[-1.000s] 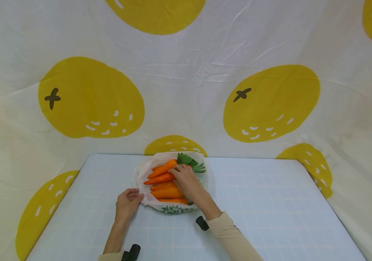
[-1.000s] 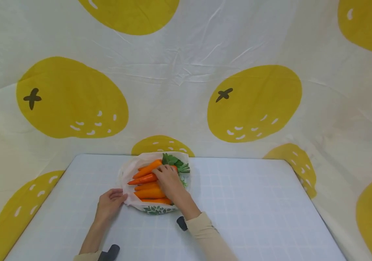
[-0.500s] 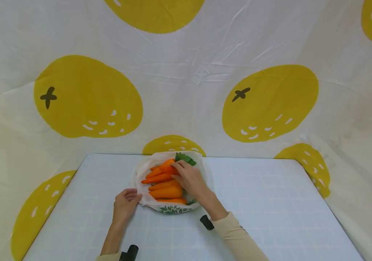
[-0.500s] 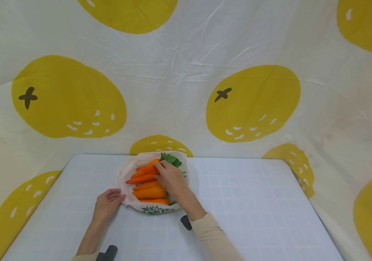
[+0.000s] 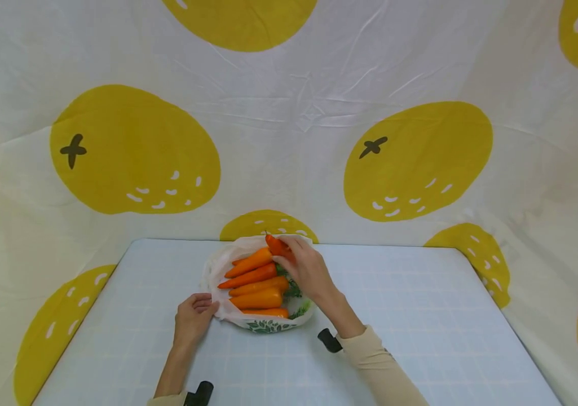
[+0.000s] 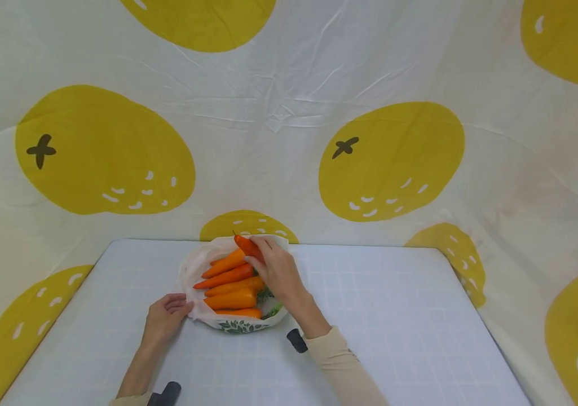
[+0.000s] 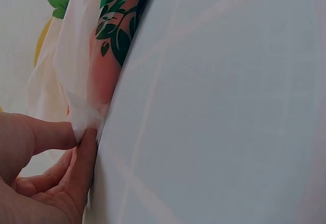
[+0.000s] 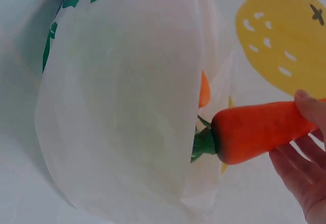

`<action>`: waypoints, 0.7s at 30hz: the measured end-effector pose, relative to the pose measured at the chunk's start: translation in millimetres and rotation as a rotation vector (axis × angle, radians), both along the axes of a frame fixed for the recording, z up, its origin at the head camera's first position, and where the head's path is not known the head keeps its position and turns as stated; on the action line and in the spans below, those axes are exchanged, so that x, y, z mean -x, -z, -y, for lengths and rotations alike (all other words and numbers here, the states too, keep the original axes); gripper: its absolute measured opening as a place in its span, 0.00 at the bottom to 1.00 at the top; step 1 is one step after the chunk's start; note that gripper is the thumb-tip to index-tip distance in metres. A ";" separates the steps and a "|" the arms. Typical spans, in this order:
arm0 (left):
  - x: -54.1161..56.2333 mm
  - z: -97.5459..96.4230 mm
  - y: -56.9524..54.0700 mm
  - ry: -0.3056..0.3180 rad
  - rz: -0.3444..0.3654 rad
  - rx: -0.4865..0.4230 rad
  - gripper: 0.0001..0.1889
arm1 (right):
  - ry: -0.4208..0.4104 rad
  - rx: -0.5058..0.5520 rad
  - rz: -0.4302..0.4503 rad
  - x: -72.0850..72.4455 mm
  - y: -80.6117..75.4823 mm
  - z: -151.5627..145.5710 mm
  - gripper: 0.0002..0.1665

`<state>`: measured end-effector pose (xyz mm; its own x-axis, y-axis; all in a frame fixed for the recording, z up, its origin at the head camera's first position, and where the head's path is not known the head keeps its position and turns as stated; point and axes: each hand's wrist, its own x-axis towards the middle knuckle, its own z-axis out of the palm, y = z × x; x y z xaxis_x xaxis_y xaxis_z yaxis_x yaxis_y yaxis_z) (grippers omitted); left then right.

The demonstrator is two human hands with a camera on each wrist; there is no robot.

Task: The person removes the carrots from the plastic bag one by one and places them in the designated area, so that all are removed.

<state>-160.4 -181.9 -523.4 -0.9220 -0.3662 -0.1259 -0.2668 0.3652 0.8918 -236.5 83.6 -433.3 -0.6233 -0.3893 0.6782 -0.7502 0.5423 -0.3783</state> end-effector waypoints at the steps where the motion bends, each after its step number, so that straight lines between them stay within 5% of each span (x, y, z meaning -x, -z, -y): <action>1: 0.0 0.0 0.0 0.000 -0.003 0.001 0.16 | -0.004 0.018 0.002 0.3 -1.3 -1.0 0.28; 11: -0.1 -0.1 0.3 -0.003 -0.003 -0.013 0.16 | -0.087 0.251 0.140 3.5 -14.6 -9.5 0.25; 21: 0.2 -1.3 0.9 -0.007 0.014 -0.012 0.16 | 0.059 0.506 0.262 11.0 -19.7 -25.0 0.25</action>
